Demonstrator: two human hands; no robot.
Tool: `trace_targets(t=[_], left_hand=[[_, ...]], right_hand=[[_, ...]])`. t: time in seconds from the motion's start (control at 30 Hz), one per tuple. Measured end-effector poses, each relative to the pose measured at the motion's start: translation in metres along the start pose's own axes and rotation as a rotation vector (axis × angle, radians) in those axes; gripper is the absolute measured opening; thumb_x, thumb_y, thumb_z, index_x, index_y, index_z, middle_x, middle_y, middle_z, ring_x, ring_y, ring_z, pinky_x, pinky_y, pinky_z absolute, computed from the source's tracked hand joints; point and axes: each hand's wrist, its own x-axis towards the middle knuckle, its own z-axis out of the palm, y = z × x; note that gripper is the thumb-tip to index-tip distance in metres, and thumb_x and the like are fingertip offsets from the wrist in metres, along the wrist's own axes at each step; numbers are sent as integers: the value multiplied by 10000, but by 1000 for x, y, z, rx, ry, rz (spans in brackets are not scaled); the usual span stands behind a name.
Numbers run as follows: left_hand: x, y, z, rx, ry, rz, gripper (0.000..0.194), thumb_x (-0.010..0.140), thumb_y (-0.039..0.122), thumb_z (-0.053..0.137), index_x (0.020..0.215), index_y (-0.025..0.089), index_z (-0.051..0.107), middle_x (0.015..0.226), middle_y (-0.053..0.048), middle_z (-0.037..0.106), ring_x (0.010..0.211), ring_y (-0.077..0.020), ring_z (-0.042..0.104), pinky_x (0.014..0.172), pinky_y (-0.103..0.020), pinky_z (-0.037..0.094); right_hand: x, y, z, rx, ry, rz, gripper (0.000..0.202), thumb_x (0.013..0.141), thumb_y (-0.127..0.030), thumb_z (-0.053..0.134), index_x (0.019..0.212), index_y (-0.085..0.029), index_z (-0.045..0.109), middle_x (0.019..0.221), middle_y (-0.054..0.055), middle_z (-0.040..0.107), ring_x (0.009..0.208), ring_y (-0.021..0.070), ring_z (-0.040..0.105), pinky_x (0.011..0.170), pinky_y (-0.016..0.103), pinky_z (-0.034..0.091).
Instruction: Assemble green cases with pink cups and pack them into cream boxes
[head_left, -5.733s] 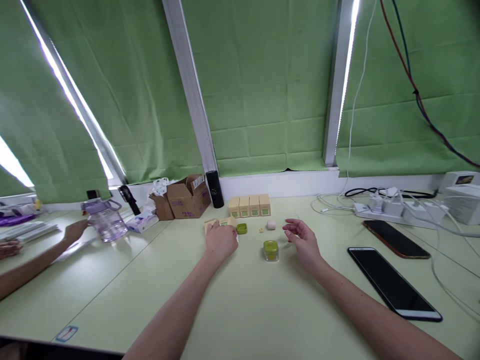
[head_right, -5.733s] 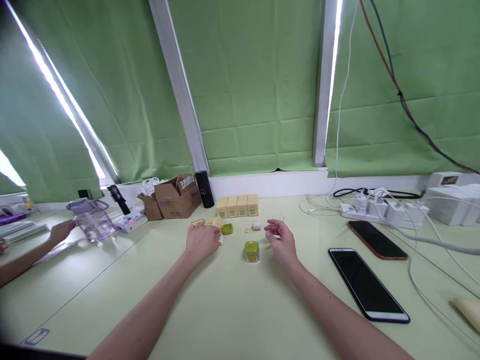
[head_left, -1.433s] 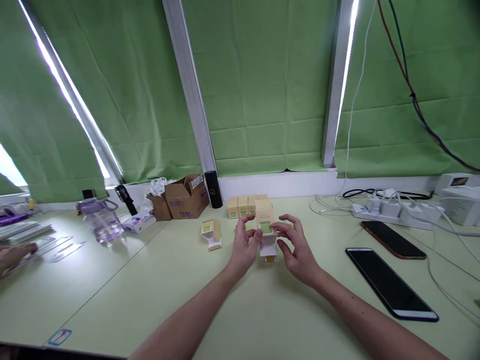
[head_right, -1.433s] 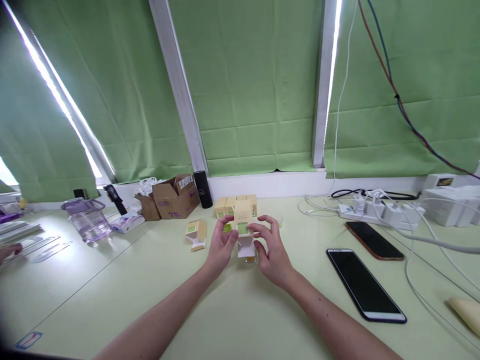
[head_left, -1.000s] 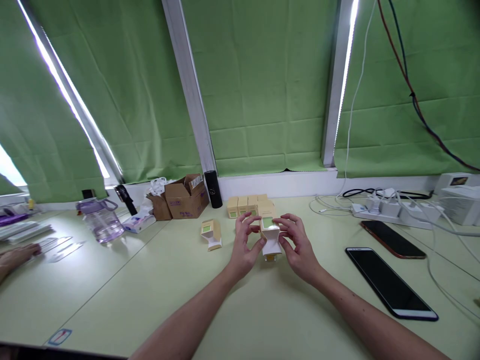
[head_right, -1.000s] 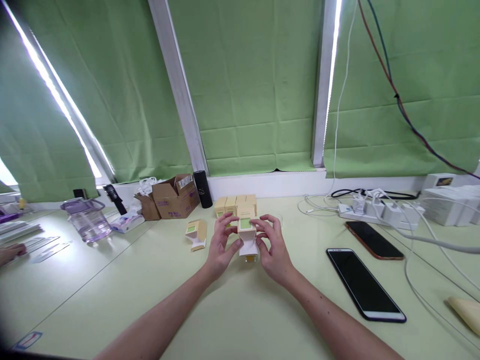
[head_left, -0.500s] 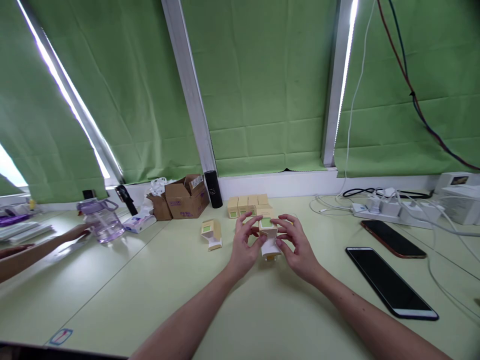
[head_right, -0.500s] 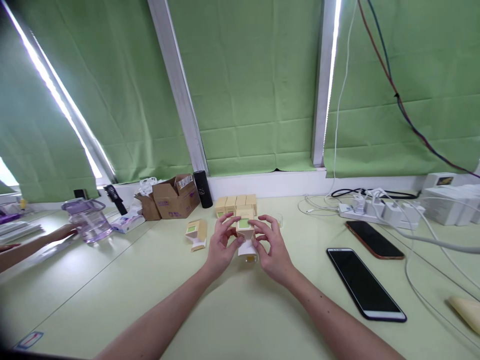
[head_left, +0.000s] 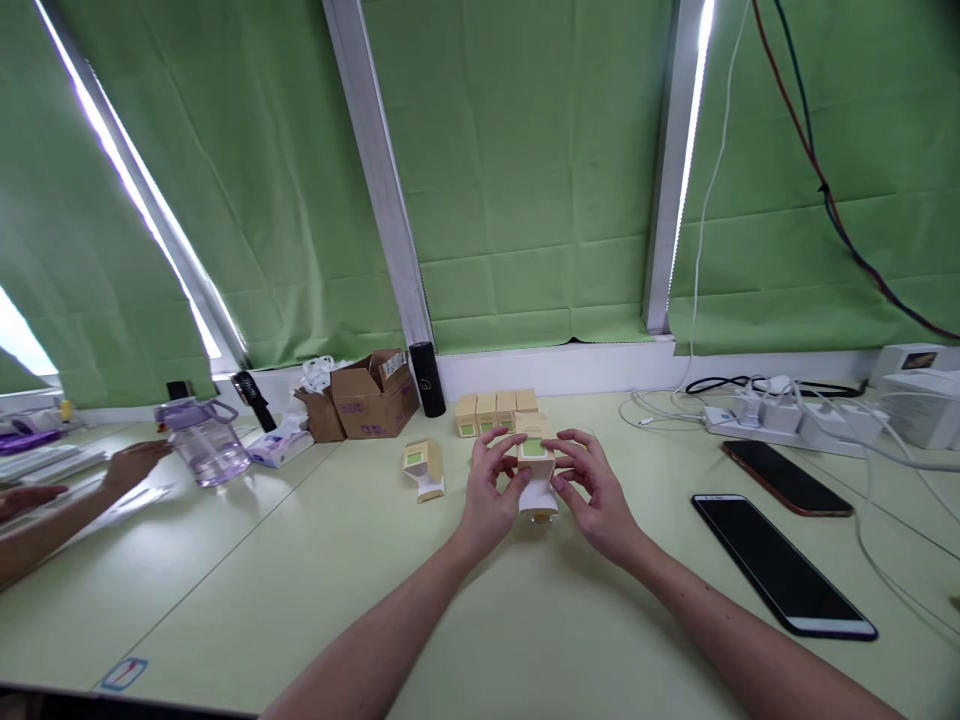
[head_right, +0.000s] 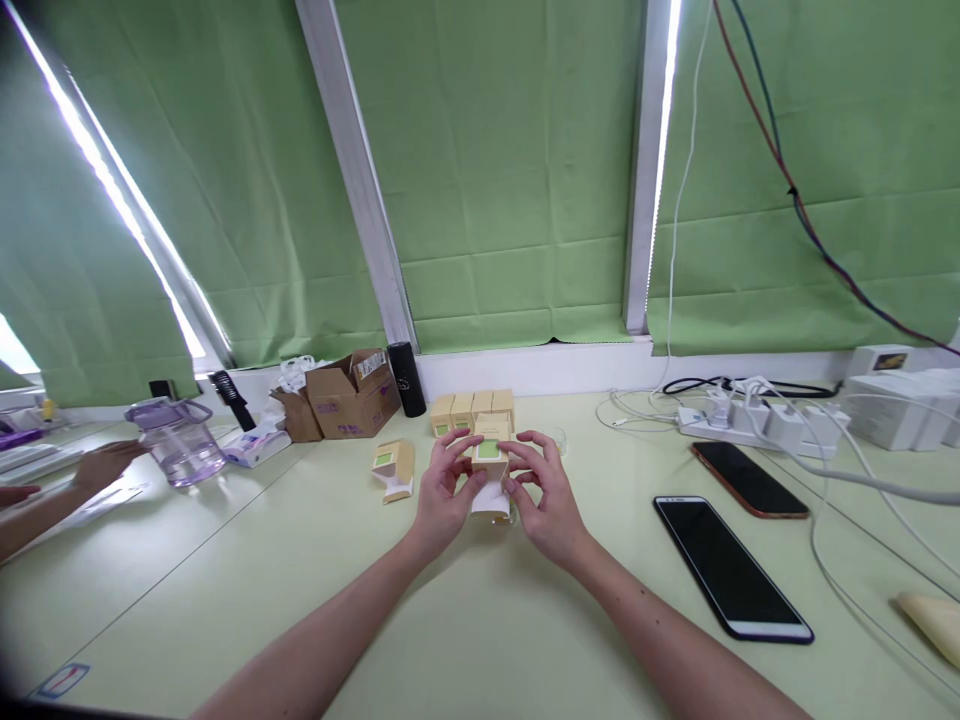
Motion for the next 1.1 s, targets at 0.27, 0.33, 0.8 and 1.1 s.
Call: trace_targets(t=[0.27, 0.33, 0.8, 1.1], left_hand=[[-1, 1, 2, -3, -7, 10, 365, 899, 235, 708, 1261, 265, 670, 1435, -114, 416, 941, -154, 671, 876, -379, 595], [-1, 2, 2, 4, -4, 17, 360, 900, 225, 705, 1257, 263, 674, 1436, -117, 415, 986, -175, 666, 899, -396, 591], [-2, 2, 5, 31, 4, 34, 336, 894, 275, 739, 1227, 259, 691, 1381, -121, 436, 1143, -246, 611, 905, -388, 557], [-3, 2, 4, 75, -4, 48, 342, 904, 235, 710, 1243, 271, 675, 1386, -120, 431, 1259, -287, 554, 893, -387, 558]], right_hand=[[0, -3, 1, -7, 36, -11, 315, 990, -378, 607, 1299, -326, 646, 1406, 101, 437, 938, 174, 694, 861, 409, 635], [0, -3, 1, -7, 43, -12, 309, 989, -373, 612, 1291, -322, 647, 1404, 102, 438, 940, 175, 697, 860, 411, 637], [1, 3, 3, -14, 107, 24, 237, 971, -385, 642, 1194, -312, 681, 1359, 85, 470, 903, 167, 696, 834, 400, 645], [1, 4, 4, -8, 108, 41, 211, 986, -322, 589, 1176, -310, 680, 1339, 80, 467, 918, 171, 694, 828, 398, 641]])
